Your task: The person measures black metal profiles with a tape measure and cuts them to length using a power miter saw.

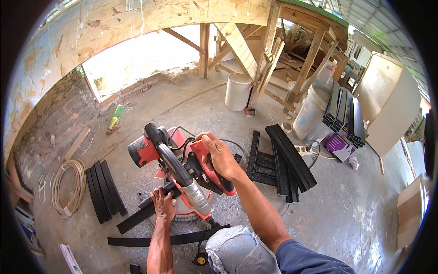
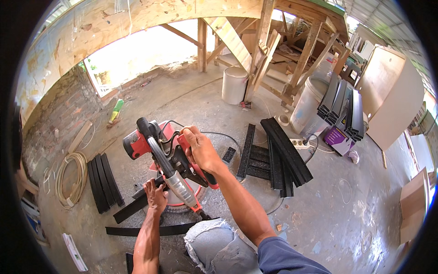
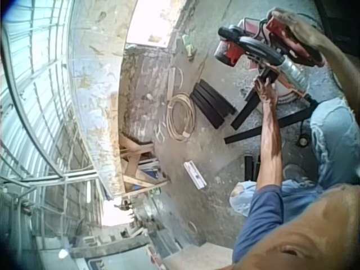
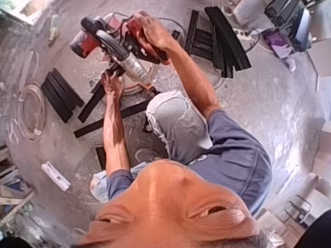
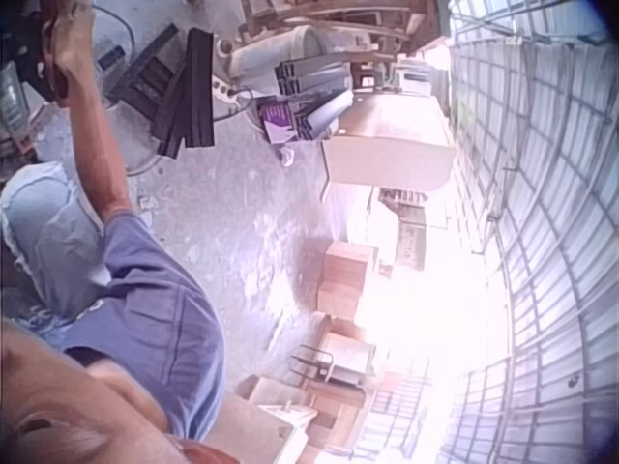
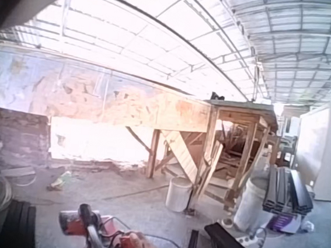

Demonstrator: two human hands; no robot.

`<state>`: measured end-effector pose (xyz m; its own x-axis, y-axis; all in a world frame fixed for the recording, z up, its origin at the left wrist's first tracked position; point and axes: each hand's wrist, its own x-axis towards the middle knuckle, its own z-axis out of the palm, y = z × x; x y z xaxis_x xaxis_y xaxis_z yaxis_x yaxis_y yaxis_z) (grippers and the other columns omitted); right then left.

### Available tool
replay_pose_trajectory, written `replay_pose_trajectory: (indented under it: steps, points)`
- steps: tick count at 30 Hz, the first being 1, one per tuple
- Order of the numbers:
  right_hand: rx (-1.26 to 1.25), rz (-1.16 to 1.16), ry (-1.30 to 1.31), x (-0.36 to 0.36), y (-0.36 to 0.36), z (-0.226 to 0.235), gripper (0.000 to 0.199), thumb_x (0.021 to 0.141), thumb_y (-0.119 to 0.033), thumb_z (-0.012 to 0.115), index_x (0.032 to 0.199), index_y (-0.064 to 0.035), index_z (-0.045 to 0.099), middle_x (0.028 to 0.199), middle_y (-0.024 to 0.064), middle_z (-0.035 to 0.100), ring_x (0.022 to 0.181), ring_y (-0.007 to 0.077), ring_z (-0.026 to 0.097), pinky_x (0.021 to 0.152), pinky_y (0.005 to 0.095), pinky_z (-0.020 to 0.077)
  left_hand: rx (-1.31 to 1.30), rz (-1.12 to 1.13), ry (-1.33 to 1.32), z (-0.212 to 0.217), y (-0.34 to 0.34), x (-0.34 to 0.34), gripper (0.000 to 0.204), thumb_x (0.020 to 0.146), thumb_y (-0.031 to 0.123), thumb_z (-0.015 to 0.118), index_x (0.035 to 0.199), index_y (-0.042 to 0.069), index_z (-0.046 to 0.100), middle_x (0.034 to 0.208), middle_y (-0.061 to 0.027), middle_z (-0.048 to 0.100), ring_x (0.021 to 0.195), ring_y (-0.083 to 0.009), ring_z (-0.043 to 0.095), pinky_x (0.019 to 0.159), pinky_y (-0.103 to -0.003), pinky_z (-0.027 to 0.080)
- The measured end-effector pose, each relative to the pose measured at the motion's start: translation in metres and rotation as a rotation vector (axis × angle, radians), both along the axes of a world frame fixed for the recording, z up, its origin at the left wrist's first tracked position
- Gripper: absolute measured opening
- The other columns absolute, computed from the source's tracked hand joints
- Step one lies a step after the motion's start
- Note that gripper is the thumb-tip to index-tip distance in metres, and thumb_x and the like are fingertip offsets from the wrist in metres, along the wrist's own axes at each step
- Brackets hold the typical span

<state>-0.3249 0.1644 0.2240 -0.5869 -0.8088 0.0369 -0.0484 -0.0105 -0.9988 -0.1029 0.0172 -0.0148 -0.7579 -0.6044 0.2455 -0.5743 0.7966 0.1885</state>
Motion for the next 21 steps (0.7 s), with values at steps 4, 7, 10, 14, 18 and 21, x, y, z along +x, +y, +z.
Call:
replay_pose_trajectory:
  steps: [4, 7, 10, 14, 18, 21]
  points:
    - [-0.005, -0.013, 0.001, 0.000, 0.000, -0.003, 0.037, 0.111, -0.041, 0.042, 0.121, -0.0089, 0.059, 0.068, 0.0019, 0.054, 0.056, 0.0084, 0.050, 0.051, 0.0272, 0.0418, -0.009, -0.002, -0.001, 0.000, 0.000, -0.001, 0.046, 0.072, 0.020, 0.083, 0.116, 0.014, 0.075, 0.139, -0.0204, 0.046, 0.136, -0.0399, 0.037, 0.119, -0.057, 0.021]
    - [-0.007, -0.013, 0.000, -0.002, 0.000, -0.007, 0.036, 0.111, -0.041, 0.043, 0.121, -0.0097, 0.059, 0.069, 0.0011, 0.054, 0.056, 0.0078, 0.050, 0.050, 0.0267, 0.0416, -0.032, -0.009, 0.015, -0.002, 0.000, -0.001, 0.046, 0.071, 0.020, 0.084, 0.116, 0.015, 0.075, 0.140, -0.0208, 0.046, 0.136, -0.0399, 0.037, 0.119, -0.057, 0.021]
    - [-0.009, -0.006, -0.017, 0.001, 0.003, -0.005, 0.037, 0.111, -0.041, 0.043, 0.121, -0.0100, 0.059, 0.069, 0.0005, 0.053, 0.054, 0.0075, 0.048, 0.049, 0.0259, 0.0403, -0.021, 0.000, 0.009, -0.002, 0.000, -0.001, 0.047, 0.071, 0.021, 0.084, 0.116, 0.015, 0.075, 0.140, -0.0212, 0.046, 0.136, -0.0399, 0.037, 0.120, -0.057, 0.020]
    - [-0.015, 0.001, -0.007, 0.002, 0.008, -0.007, 0.041, 0.110, -0.047, 0.042, 0.121, -0.0110, 0.058, 0.069, -0.0004, 0.052, 0.054, 0.0060, 0.046, 0.048, 0.0237, 0.0388, 0.005, 0.005, 0.027, 0.000, 0.001, -0.002, 0.045, 0.072, 0.020, 0.082, 0.116, 0.014, 0.076, 0.140, -0.0211, 0.046, 0.136, -0.0397, 0.037, 0.120, -0.058, 0.018]
    - [-0.021, 0.002, -0.004, 0.005, 0.011, -0.010, 0.039, 0.110, -0.045, 0.042, 0.121, -0.0114, 0.058, 0.068, -0.0006, 0.051, 0.054, 0.0062, 0.046, 0.049, 0.0243, 0.0388, -0.029, -0.015, 0.108, -0.003, 0.001, -0.002, 0.041, 0.068, 0.013, 0.079, 0.109, 0.012, 0.076, 0.135, -0.0213, 0.045, 0.132, -0.0403, 0.038, 0.118, -0.059, 0.020]
    - [-0.028, 0.008, -0.006, 0.006, 0.014, -0.012, 0.039, 0.111, -0.044, 0.042, 0.122, -0.0104, 0.058, 0.070, -0.0023, 0.049, 0.057, 0.0055, 0.047, 0.050, 0.0239, 0.0392, -0.033, -0.016, 0.095, -0.002, 0.000, -0.001, 0.040, 0.067, 0.013, 0.077, 0.107, 0.010, 0.076, 0.134, -0.0215, 0.045, 0.131, -0.0405, 0.038, 0.117, -0.060, 0.020]
